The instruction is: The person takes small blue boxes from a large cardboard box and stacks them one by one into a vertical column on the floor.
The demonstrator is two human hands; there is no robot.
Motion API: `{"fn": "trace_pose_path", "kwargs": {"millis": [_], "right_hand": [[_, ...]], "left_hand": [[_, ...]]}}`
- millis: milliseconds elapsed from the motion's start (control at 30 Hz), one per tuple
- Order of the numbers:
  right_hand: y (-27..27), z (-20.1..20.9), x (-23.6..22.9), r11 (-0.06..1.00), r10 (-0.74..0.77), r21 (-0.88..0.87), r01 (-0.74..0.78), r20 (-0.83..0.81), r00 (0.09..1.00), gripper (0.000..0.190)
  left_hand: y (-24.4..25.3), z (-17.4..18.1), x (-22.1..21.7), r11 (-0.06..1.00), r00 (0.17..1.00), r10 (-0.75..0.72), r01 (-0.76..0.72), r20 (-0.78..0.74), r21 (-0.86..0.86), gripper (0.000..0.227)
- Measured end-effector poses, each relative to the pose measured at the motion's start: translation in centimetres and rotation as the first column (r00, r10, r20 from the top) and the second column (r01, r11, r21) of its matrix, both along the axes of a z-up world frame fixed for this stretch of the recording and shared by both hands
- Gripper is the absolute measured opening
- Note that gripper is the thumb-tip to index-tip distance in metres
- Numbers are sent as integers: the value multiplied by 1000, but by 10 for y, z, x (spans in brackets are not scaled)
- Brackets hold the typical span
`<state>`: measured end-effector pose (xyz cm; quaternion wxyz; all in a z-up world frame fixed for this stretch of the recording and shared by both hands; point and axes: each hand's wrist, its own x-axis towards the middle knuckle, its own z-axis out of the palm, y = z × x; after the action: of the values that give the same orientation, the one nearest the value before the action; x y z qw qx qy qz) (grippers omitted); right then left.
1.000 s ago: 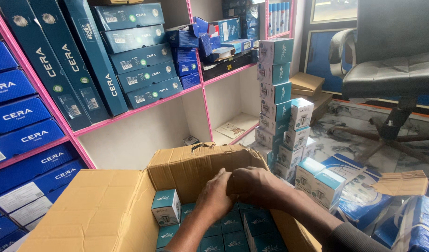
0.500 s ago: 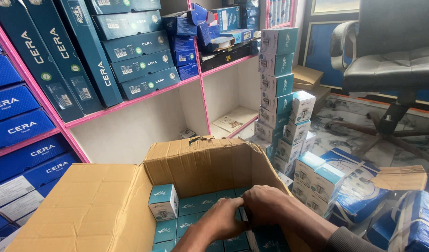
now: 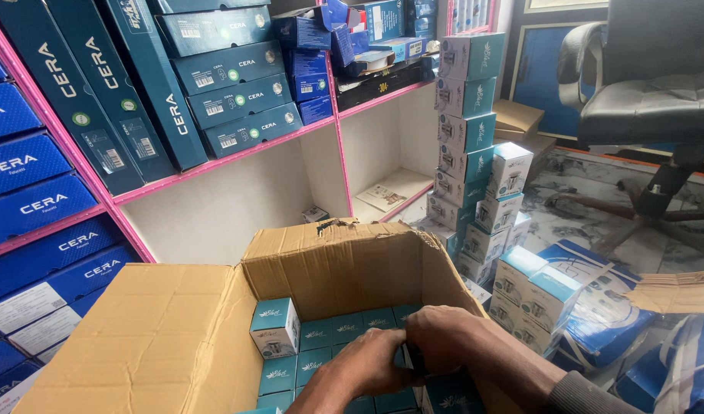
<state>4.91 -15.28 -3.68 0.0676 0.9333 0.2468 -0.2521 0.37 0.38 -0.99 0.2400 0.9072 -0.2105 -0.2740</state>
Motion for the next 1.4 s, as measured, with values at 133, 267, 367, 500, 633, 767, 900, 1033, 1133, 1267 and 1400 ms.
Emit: {"fn": "trace_pose_path", "kwargs": {"millis": [133, 267, 367, 500, 633, 767, 900, 1033, 1133, 1267, 1400], "right_hand": [[2, 12, -6, 1000, -1, 18, 2, -60, 998, 23], [3, 8, -5, 1000, -20, -11, 20, -32, 999, 34], [0, -3, -1, 999, -28, 24, 27, 45, 999, 34], [-1, -6, 0, 990, -84, 119, 76, 63, 994, 45], [-4, -23, 7, 985, -78, 163, 58, 117, 990, 70], [-1, -6, -4, 976, -125, 194, 104, 103, 987, 64], [3, 3, -10, 947, -191, 277, 162, 80, 978, 60], [7, 8, -12, 949, -207, 255, 184, 68, 976, 51], [5, 4, -9, 953, -186, 257, 159, 85, 979, 52], [-3, -22, 3, 958, -115, 278, 70, 148, 982, 52], [-1, -7, -5, 972, -116, 214, 96, 84, 990, 51]], "left_hand": [[-1, 5, -2, 999, 999, 25, -24, -40, 30, 55], [-1, -2, -1, 998, 997, 57, -55, -53, 38, 66], [4, -26, 8, 1000, 987, 15, -13, 158, -17, 53], [8, -13, 7, 987, 986, 157, -159, 50, 26, 66], [9, 7, 2, 983, 985, 174, -173, -13, 66, 68], [16, -7, 10, 987, 985, 160, -160, 62, -4, 73], [20, -7, 10, 978, 977, 203, -198, 69, -67, 73], [22, -13, 11, 979, 979, 201, -200, 39, -31, 70], [25, -22, 15, 981, 979, 189, -186, 76, -49, 68], [22, -17, 9, 979, 979, 204, -204, -14, 27, 73], [21, -19, 9, 972, 973, 225, -220, -48, 87, 79]]}}
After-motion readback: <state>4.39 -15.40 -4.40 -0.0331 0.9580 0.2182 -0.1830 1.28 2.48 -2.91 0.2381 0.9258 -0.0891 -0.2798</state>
